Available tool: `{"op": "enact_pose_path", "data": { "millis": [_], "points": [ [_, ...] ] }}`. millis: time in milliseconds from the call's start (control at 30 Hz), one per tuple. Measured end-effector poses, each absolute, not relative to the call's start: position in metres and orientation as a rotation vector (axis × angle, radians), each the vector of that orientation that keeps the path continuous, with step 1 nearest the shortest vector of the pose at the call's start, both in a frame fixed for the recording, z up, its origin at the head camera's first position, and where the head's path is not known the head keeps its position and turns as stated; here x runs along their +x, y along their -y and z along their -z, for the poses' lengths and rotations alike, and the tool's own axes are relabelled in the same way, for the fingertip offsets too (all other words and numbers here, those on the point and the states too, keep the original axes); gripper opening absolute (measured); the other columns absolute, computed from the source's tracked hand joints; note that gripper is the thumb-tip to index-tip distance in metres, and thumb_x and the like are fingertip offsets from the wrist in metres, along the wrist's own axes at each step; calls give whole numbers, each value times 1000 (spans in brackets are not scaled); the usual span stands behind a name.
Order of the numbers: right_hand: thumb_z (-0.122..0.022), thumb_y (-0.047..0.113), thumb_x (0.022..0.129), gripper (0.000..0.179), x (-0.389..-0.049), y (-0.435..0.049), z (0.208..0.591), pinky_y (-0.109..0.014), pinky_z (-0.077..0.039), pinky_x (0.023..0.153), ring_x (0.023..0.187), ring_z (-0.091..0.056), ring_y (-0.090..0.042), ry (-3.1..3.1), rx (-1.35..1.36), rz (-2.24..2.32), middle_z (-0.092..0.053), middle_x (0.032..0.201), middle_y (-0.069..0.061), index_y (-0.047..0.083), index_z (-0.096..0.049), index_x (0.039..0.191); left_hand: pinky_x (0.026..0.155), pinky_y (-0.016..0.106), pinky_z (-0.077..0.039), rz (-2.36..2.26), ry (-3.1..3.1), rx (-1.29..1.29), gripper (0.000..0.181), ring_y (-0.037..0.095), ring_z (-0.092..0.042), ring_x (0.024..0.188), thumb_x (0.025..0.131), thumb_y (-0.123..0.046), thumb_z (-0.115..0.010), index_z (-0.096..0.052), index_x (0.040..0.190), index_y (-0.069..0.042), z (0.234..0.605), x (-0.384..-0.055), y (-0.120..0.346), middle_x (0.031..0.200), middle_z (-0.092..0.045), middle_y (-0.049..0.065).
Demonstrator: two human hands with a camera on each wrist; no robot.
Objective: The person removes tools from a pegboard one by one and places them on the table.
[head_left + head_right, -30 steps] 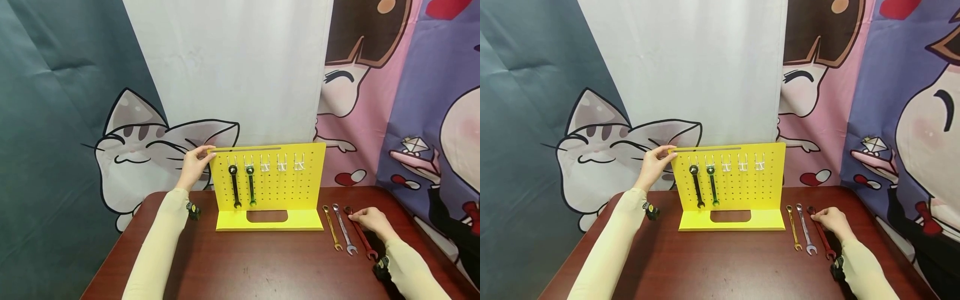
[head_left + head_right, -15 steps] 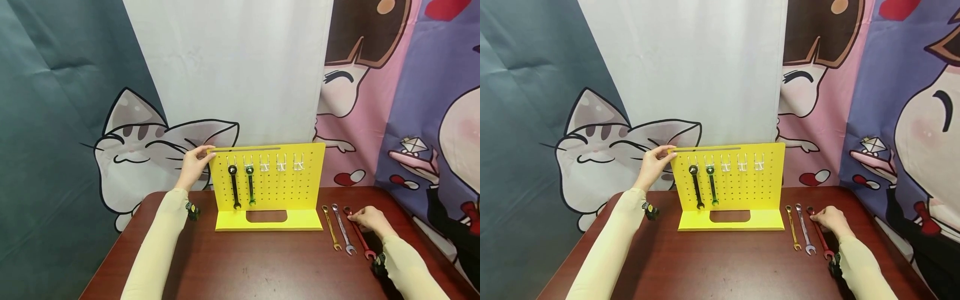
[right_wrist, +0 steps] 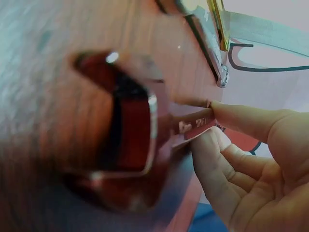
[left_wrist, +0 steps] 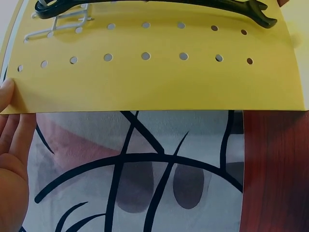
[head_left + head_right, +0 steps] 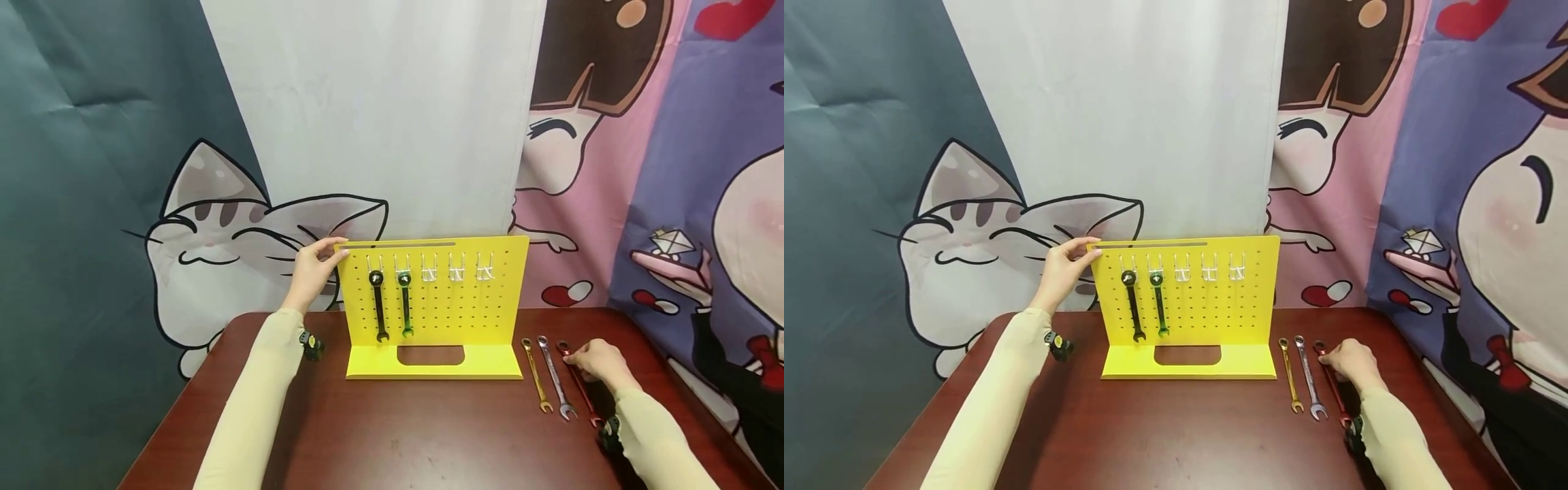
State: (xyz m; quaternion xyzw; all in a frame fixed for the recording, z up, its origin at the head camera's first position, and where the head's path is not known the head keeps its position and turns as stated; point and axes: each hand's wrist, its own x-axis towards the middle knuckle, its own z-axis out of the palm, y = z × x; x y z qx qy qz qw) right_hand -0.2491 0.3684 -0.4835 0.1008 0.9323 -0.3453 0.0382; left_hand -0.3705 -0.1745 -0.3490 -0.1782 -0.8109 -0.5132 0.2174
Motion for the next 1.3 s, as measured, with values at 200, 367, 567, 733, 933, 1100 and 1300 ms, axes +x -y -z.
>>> {"op": "enact_pose_path", "data": {
  "millis": [200,367,567,733,933,1100,1300],
  "points": [
    [-74,21,88,26,-251,-367,484,-33,-54,59,59,-64,-16,-2830,337,1087,-61,68,-5,-3,-69,79,74,27,-48,1429,2257,-471,30,18,-60,92,93,-32,-75,-75,119,-17,349,-370,176,101,-68,7],
    [-75,19,87,29,-249,-374,485,-32,-58,61,63,-66,-17,-2753,388,1203,-62,73,-7,-9,-70,85,76,26,-48,1454,2259,-479,31,17,-60,94,93,-32,-75,-75,120,-17,348,-372,172,103,-68,7],
    [-78,21,86,38,-252,-379,484,-37,-59,65,66,-68,-20,-2722,392,1234,-65,77,-11,-16,-69,93,79,29,-48,1471,2249,-481,30,17,-61,96,92,-32,-76,-75,119,-17,346,-372,170,106,-68,6],
    [-79,20,85,38,-254,-378,486,-36,-59,64,66,-68,-19,-2719,392,1242,-66,75,-10,-16,-70,93,76,29,-46,1444,2256,-476,31,18,-61,97,92,-33,-75,-75,119,-17,346,-373,171,106,-69,6],
    [-80,21,84,36,-254,-377,488,-34,-57,64,64,-69,-18,-2743,390,1214,-67,70,-5,-14,-73,91,82,32,-50,1443,2258,-463,30,17,-63,98,93,-31,-76,-75,119,-17,344,-372,172,107,-69,7],
    [-80,22,84,38,-254,-376,484,-38,-58,66,65,-70,-20,-2743,384,1227,-69,72,-6,-14,-73,93,89,36,-52,1441,2252,-465,30,16,-62,98,93,-32,-75,-75,119,-16,342,-374,172,108,-70,7],
    [-79,22,86,39,-254,-380,486,-39,-59,68,67,-71,-22,-2728,368,1226,-69,74,-9,-15,-72,94,81,30,-50,1458,2267,-457,30,16,-61,95,93,-32,-75,-75,119,-17,346,-372,171,103,-68,6]
  ]
}}
